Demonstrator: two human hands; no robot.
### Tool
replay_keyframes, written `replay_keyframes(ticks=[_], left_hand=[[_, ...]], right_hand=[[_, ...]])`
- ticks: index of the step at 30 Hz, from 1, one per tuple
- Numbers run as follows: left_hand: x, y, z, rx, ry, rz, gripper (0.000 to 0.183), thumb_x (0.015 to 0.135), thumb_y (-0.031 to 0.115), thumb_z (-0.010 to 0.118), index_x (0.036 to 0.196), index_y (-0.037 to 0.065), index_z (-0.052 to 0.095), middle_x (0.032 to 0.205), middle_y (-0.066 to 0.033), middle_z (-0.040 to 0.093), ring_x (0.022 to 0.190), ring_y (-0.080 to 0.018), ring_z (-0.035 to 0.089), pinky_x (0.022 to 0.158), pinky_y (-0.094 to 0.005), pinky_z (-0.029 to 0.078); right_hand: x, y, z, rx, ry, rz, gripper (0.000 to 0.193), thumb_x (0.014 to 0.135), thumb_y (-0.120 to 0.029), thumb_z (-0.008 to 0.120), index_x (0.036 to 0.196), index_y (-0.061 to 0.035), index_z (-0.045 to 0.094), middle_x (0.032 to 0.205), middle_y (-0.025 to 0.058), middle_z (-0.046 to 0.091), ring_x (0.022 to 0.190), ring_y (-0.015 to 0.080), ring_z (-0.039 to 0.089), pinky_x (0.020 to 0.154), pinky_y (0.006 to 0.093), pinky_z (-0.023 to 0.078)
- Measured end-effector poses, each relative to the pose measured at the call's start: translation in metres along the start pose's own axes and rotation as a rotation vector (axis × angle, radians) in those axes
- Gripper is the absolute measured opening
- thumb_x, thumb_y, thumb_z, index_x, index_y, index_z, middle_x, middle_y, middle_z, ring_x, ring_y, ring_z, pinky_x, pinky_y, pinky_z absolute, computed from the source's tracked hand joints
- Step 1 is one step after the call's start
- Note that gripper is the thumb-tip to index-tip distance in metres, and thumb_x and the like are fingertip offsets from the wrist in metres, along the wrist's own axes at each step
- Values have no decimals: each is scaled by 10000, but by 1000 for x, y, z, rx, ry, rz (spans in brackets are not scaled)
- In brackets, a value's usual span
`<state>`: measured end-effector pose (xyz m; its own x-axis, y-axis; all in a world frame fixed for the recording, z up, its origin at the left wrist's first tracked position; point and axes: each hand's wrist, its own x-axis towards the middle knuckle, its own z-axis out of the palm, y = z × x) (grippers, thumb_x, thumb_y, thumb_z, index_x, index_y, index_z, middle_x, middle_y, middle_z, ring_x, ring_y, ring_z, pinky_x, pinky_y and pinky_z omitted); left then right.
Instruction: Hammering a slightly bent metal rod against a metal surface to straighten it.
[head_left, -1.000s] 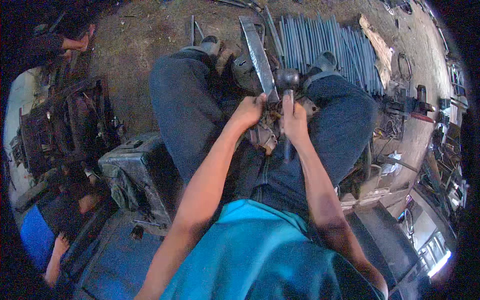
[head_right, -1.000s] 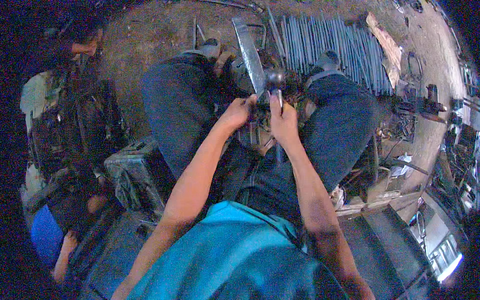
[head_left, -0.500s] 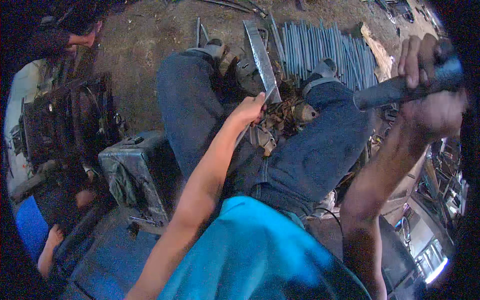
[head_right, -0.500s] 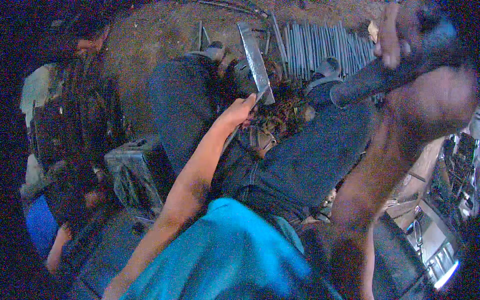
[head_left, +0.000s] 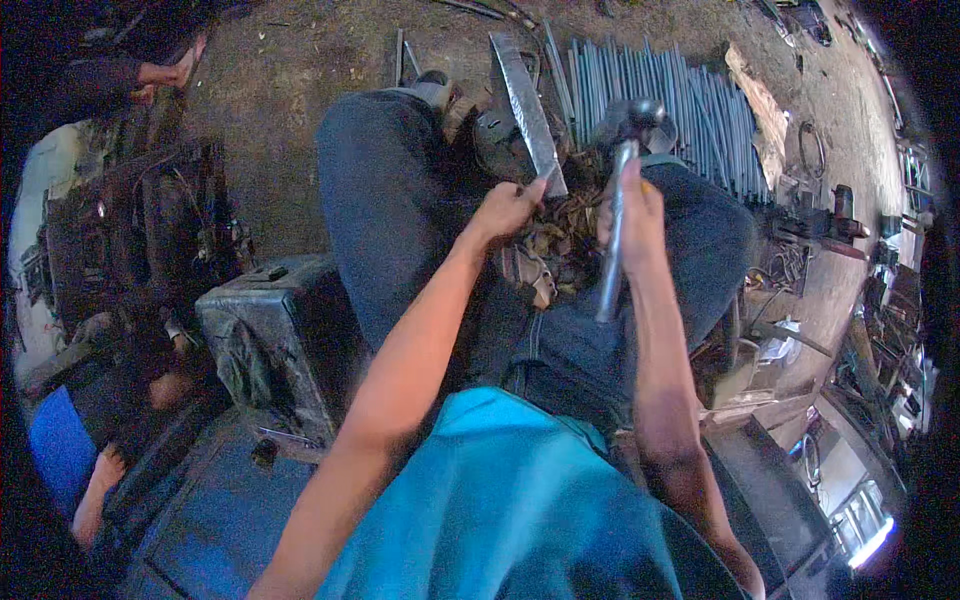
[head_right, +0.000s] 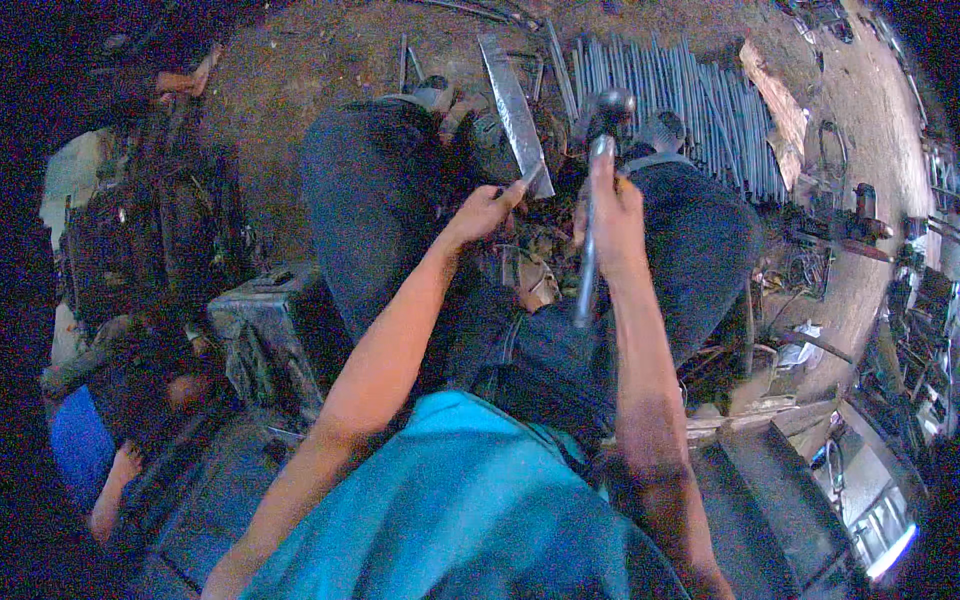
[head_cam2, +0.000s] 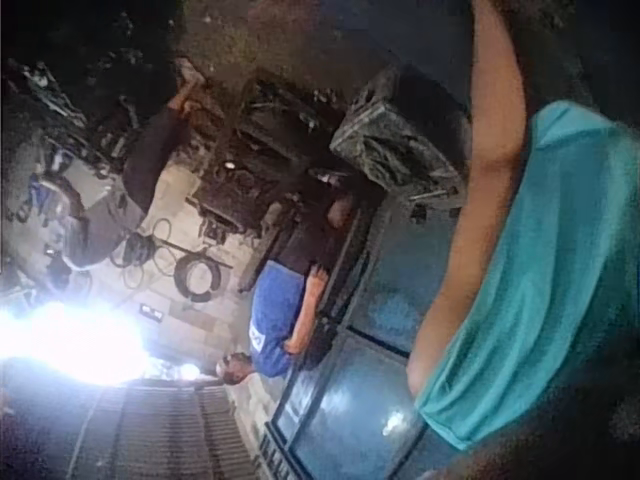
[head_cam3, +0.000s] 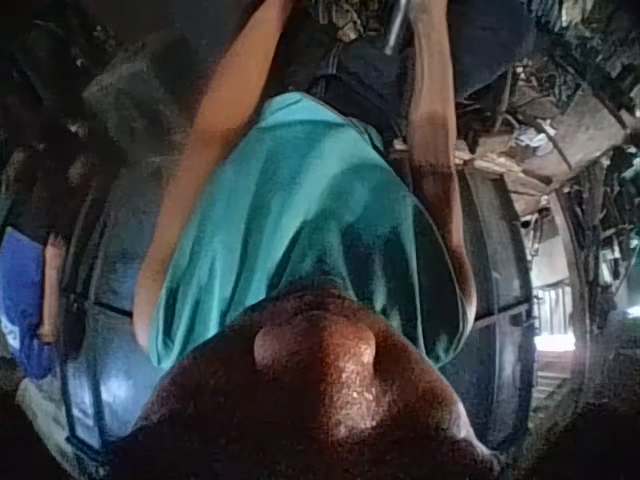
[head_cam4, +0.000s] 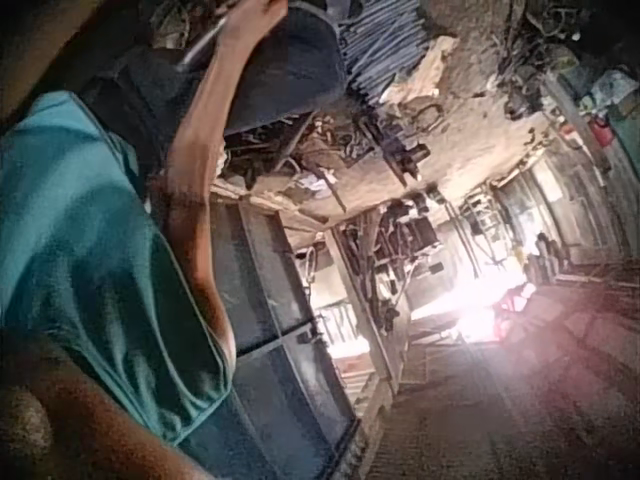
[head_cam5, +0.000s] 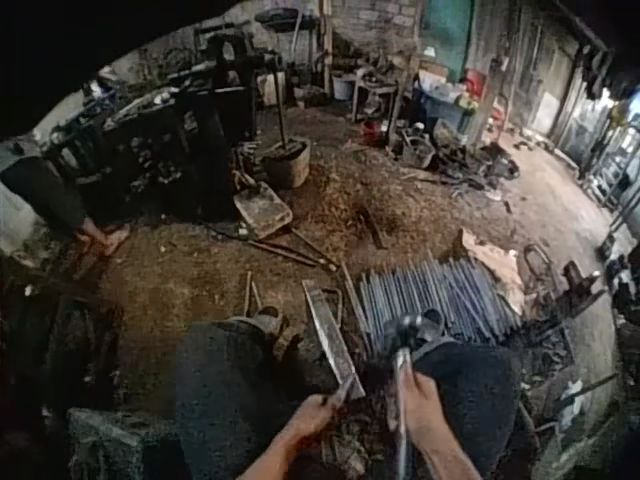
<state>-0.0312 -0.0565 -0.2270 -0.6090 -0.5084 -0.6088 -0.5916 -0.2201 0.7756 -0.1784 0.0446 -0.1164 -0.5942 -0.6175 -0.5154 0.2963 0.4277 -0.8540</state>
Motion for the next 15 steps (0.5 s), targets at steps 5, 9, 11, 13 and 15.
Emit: replay_keyframes(ticks=[5,9,11,13,15], left_hand=[[-19,19,1,386,213,149,432,905,359,523,870,-63,610,845,-296,630,839,-457,614,788,-504,470],[-22,21,6,469,161,90,398,937,327,485,892,-52,602,875,-289,631,855,-473,598,797,-530,465],[-21,19,7,469,168,88,395,944,314,473,868,-51,601,870,-295,627,848,-476,596,791,-540,465],[-18,17,6,447,193,91,400,950,305,463,820,-50,595,836,-305,618,830,-471,599,774,-548,464],[-16,16,5,454,162,118,398,951,306,464,832,-48,601,835,-307,615,837,-470,597,773,-544,464]], right_hand=[[-18,-133,-15,53,-59,-544,522,948,-575,377,917,-66,490,561,5,422,440,97,434,379,236,353],[-27,-160,-18,153,-101,-746,533,956,-578,329,926,-68,485,571,22,384,436,122,403,398,248,336],[-26,-136,-10,254,-93,-820,515,954,-571,342,922,-75,479,579,31,386,434,130,402,405,260,343],[-24,-79,9,293,-49,-662,438,967,-500,398,889,-76,474,589,44,434,447,140,441,403,282,374],[-17,-17,23,-150,0,-255,357,985,-344,439,776,-58,485,581,34,490,434,124,477,370,278,378]])
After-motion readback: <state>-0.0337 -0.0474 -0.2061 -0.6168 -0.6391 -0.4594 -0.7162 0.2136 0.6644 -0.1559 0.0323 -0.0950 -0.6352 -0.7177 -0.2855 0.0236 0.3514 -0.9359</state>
